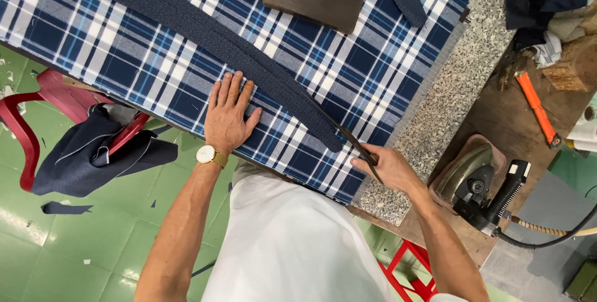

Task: The person irons a dark fabric strip on a plaid-covered table, then uses scissors to trim the strip's edge. After trimming, the person folds the strip and irons it again to set the fold.

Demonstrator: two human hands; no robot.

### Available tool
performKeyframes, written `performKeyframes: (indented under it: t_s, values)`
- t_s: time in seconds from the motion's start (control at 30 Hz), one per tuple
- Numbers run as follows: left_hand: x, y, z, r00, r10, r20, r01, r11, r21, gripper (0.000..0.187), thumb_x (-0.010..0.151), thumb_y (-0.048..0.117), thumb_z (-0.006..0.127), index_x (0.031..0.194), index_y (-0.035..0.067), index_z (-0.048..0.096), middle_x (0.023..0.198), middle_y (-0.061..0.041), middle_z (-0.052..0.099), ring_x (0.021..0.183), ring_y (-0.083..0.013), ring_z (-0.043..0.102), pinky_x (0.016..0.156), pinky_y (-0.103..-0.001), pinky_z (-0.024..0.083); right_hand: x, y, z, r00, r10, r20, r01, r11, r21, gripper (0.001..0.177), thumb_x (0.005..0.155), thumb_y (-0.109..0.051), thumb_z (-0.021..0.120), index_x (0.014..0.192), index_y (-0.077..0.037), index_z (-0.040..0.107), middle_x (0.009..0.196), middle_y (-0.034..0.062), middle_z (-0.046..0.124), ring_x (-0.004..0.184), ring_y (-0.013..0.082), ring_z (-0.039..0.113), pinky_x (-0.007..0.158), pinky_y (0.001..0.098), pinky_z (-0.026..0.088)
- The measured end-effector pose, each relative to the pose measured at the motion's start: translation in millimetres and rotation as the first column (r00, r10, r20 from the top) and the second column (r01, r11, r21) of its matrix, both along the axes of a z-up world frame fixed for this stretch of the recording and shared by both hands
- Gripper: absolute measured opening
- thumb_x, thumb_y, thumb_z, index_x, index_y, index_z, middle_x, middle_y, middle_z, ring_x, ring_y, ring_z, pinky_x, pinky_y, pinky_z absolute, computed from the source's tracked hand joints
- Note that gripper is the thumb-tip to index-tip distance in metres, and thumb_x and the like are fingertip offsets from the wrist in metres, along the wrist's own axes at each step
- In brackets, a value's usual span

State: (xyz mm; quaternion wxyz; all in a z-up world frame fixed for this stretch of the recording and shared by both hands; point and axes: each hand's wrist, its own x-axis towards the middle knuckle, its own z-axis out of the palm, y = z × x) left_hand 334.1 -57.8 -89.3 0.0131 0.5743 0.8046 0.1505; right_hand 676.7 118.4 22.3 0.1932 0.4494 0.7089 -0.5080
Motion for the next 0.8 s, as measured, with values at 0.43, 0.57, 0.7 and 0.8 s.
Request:
performKeyframes:
  t_s: [0.43,0.57,0.7,0.8]
  values:
    - [0.1,1.0,-2.2,1.0,0.002,0.011,-0.002,1.0,0.02,0.062,0.106,0.055,0.049,0.154,0.016,0.047,0.166,-0.011,0.033,0.156,-0.0283,0.022,0.129,-0.048,0.014,-3.6,4.5,4.6,1.0,-0.022,0.011,0.021,1.0,0.012,0.058,0.088,-0.039,0.077,0.129,0.001,0.069,0.05,0.0089,0.063,0.047,0.0182,0.053,0.051,0.0299,0.036]
    - [-0.4,1.2,-2.4,1.0,0.001,0.002,-0.001,1.0,0.02,0.062,0.106,0.055,0.049,0.154,0.016,0.048,0.166,-0.011,0.033,0.156,-0.0279,0.022,0.129,-0.048,0.013,-11.1,5.9,14.2,0.999,-0.01,0.038,0.01,1.0,0.002,0.058,0.088,-0.042,0.076,0.127,0.0,0.07,0.05,0.0087,0.063,0.047,0.0187,0.054,0.052,0.0308,0.038]
    - [-0.6,0.5,-2.4,1.0,-0.004,0.002,0.004,0.999,0.034,0.061,0.106,0.054,0.049,0.153,0.016,0.049,0.166,-0.011,0.033,0.156,-0.0279,0.022,0.129,-0.047,0.014,-26.1,10.8,13.7,0.999,0.035,0.036,-0.036,0.999,0.034,0.06,0.087,-0.044,0.076,0.127,-0.001,0.07,0.052,0.0079,0.062,0.05,0.0194,0.056,0.053,0.0331,0.038]
    - [-0.3,0.6,-3.2,1.0,0.001,-0.005,-0.001,0.999,0.036,0.061,0.105,0.055,0.049,0.152,0.016,0.05,0.166,-0.011,0.035,0.156,-0.0276,0.024,0.129,-0.047,0.015,-46.4,10.2,23.4,0.997,0.067,0.039,-0.069,0.996,0.055,0.06,0.088,-0.049,0.073,0.127,-0.002,0.07,0.052,0.0076,0.061,0.05,0.0199,0.056,0.052,0.0333,0.039]
